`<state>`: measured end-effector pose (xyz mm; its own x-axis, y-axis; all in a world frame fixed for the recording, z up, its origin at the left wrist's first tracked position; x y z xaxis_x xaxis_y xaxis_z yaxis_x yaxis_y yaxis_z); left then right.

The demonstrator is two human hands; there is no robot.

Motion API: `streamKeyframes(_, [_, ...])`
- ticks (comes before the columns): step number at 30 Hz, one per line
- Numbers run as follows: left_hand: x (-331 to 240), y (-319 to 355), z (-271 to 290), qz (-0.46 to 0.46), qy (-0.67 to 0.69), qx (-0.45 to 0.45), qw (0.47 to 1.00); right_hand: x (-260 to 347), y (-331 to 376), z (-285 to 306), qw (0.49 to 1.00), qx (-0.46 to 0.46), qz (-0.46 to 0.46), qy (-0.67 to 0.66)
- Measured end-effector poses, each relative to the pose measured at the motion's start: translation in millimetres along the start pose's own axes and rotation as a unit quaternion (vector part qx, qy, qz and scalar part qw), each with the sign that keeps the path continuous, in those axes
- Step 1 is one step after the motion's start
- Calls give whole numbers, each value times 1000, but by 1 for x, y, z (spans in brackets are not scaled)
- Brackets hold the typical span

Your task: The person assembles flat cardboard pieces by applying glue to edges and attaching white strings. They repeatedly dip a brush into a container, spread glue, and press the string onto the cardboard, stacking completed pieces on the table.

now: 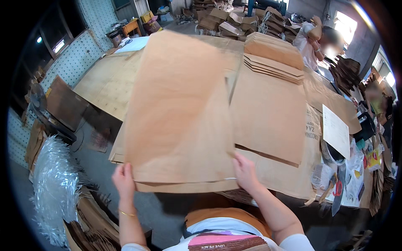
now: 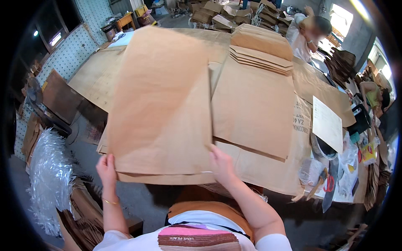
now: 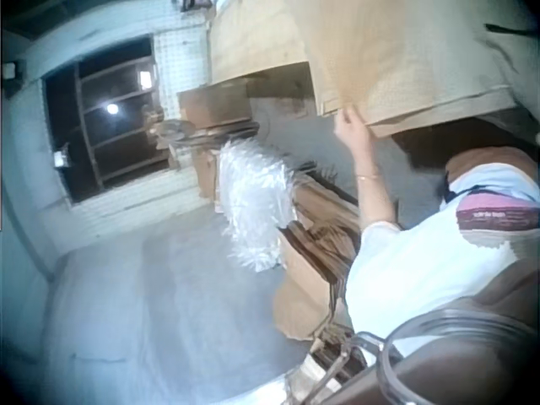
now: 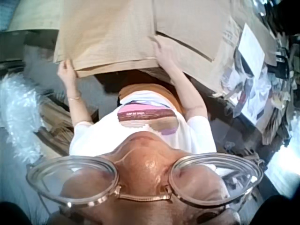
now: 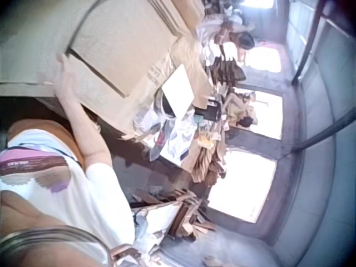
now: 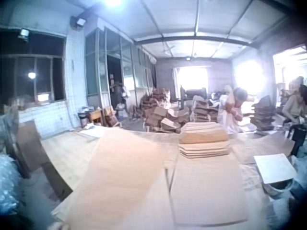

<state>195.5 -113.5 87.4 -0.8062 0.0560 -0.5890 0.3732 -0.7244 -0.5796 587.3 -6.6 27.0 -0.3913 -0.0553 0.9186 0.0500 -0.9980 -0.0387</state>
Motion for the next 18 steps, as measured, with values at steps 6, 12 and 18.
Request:
streamKeyframes(6, [125, -111, -4, 109, -250, 282, 920, 10, -52, -115, 988, 90, -89, -85])
streamKeyframes(12, [112, -100, 17, -39, -213, -119, 969, 5, -21, -96, 967, 197, -152, -56])
streamKeyframes(18, [21, 36, -87, 314, 512, -180, 779, -37, 56, -34, 946, 227, -219, -77])
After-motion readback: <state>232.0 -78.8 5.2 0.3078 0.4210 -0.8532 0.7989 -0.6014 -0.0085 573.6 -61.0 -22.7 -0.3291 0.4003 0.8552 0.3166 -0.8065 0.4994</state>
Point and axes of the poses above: each hand's wrist, its own y-axis away from the middle knuckle, its own z-axis out of the back of the hand, x = y × z, the point moved 6 cm from there along -y, towards the middle knuckle, and after that the axes turned 15 degrees about -z, right-handed, at the moved point
